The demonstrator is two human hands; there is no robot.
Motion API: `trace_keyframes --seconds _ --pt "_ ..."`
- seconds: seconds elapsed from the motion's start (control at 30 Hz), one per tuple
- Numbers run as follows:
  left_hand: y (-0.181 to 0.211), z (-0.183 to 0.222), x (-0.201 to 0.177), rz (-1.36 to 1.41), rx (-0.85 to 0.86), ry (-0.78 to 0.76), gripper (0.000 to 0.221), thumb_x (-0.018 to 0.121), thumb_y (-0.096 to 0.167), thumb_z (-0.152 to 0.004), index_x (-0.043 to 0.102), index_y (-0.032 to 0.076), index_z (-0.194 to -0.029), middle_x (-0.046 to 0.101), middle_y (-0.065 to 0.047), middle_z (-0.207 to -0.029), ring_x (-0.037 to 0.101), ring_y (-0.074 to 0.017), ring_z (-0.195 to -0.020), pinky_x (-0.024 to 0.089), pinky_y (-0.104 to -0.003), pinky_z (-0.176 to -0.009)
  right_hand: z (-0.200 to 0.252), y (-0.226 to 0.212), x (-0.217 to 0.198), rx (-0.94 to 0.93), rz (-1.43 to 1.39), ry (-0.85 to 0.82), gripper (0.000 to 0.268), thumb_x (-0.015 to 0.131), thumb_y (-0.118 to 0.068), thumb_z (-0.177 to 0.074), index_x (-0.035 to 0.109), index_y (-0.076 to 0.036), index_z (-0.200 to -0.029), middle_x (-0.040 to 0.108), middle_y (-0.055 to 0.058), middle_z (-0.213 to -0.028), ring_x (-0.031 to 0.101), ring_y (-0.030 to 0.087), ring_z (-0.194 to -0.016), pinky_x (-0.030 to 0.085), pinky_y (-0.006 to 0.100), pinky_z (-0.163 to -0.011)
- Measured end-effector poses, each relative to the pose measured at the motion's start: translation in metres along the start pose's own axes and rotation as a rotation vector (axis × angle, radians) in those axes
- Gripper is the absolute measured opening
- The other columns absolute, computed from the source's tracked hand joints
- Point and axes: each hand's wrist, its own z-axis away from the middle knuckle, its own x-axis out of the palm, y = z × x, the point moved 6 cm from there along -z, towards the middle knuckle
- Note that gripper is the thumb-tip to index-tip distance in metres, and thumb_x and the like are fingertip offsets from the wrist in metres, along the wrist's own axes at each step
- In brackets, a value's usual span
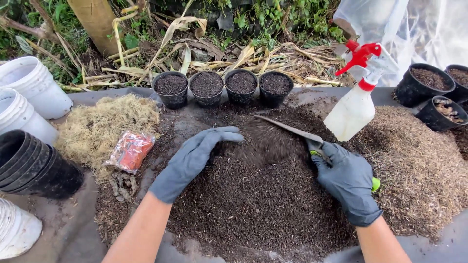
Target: Mixing soil and other organic materials on a workbench using hands and a trowel
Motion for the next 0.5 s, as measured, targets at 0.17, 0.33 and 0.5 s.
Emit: trace_keyframes --seconds 0.17,0.33,0.5 --pt "-0.038 0.033 -0.049 -0.068 -0.190 0.294 0.052 0.050 0.033 -0.101 0.064 0.001 -0.140 0.066 -0.025 -0.138 0.054 -0.0384 -0.137 0.031 -0.047 -0.123 -0.031 -0.040 -0.036 -0.228 0.206 0.221 0.021 0.071 -0.031 -0.090 0.078 -0.033 -0.109 0.073 -0.005 -0.082 0.075 0.022 -0.077 0.055 0.037 -0.078" --pt "-0.150 0.043 -0.054 -0.539 -0.389 0.373 0.057 0.037 0.059 -0.104 0.051 0.034 -0.153 0.057 -0.009 -0.151 0.044 -0.0292 -0.145 0.030 -0.043 -0.125 -0.082 -0.056 -0.004 -0.240 0.184 -0.021 0.029 0.063 -0.027 -0.096 0.074 -0.024 -0.123 0.074 0.003 -0.086 0.077 0.027 -0.085 0.058 0.043 -0.085" --pt "-0.121 0.049 -0.054 -0.335 -0.425 0.574 0.063 0.065 0.049 -0.098 0.062 0.003 -0.140 0.062 -0.026 -0.139 0.053 -0.0376 -0.136 0.037 -0.046 -0.123 -0.093 -0.082 0.025 0.068 -0.125 -0.534 0.043 0.060 -0.038 -0.095 0.064 -0.034 -0.137 0.079 0.015 -0.102 0.072 0.041 -0.107 0.054 0.053 -0.101"
